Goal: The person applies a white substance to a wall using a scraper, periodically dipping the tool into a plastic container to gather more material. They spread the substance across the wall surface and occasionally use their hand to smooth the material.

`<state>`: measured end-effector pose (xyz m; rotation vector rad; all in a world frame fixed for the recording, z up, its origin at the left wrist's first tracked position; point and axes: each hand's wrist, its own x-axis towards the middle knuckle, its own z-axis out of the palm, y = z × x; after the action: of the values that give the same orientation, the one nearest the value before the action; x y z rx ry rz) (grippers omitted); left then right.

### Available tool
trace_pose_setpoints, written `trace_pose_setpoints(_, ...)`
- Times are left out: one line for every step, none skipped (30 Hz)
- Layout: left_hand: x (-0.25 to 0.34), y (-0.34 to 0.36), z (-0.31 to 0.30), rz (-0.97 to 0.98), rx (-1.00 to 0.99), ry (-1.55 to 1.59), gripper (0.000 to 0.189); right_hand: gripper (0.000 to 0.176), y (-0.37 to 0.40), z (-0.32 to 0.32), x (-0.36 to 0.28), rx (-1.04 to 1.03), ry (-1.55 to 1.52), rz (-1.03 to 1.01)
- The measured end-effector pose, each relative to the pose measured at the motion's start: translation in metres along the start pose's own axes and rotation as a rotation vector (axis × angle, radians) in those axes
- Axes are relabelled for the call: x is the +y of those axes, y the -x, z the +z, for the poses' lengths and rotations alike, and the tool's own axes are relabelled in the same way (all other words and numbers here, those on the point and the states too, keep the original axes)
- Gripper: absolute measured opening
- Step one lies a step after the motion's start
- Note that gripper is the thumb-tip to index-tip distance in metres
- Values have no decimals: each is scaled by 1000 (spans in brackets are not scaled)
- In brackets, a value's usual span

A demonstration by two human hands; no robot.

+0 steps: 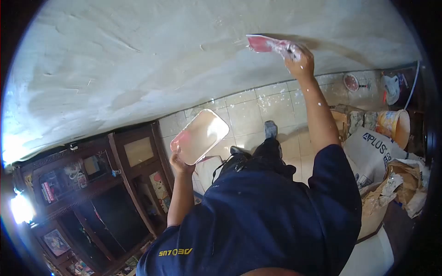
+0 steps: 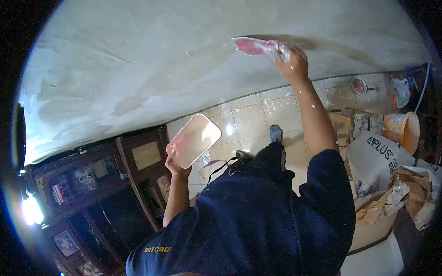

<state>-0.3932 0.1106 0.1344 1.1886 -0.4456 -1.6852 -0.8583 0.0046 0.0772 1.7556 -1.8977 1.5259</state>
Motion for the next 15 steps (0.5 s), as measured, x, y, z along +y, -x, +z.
trace_pose_setpoints(-1,0,0,-23,-3,10,53,17,-4,-1,11,135,145,-106)
trace_pose_setpoints(-1,1,1,-28,-4,2,53,17,-4,-7,19,160,212,5)
trace_pose_setpoints(-2,2,2,-22,13,-13,53,17,0,-24,26,127,138,121)
trace_pose_setpoints(-1,2,1,-14,31,-24,52,18,9,-31,41,234,156,156)
trace_pose_setpoints(-2,2,1,-12,35,-24,52,18,18,-48,50,169,174,187)
trace_pose_setpoints(-3,3,0,-4,10,7,52,15,30,-58,63,178,167,222)
trace_pose_setpoints(-3,3,-1,3,-16,37,52,12,37,-70,58,126,211,314)
trace_pose_setpoints(-3,3,-1,3,-16,36,52,12,43,-68,55,125,211,315)
trace_pose_setpoints(-3,2,0,4,-28,31,51,11,51,-60,51,183,-155,391)
trace_pose_setpoints(-3,2,2,3,-42,26,51,11,55,-56,46,239,-521,457)
trace_pose_setpoints(-2,0,2,-1,-44,25,51,12,53,-53,35,110,-204,233)
trace_pose_setpoints(-3,0,3,-3,-44,-1,51,13,45,-45,5,72,-244,298)
trace_pose_setpoints(-4,-1,4,-5,-43,-27,51,13,28,-38,-13,14,-257,86)
trace_pose_setpoints(-6,-1,6,-9,-45,-31,51,13,25,-23,-20,42,-277,50)
trace_pose_setpoints(-7,-1,9,10,-91,-47,51,18,21,-5,-20,-3,-201,-6)
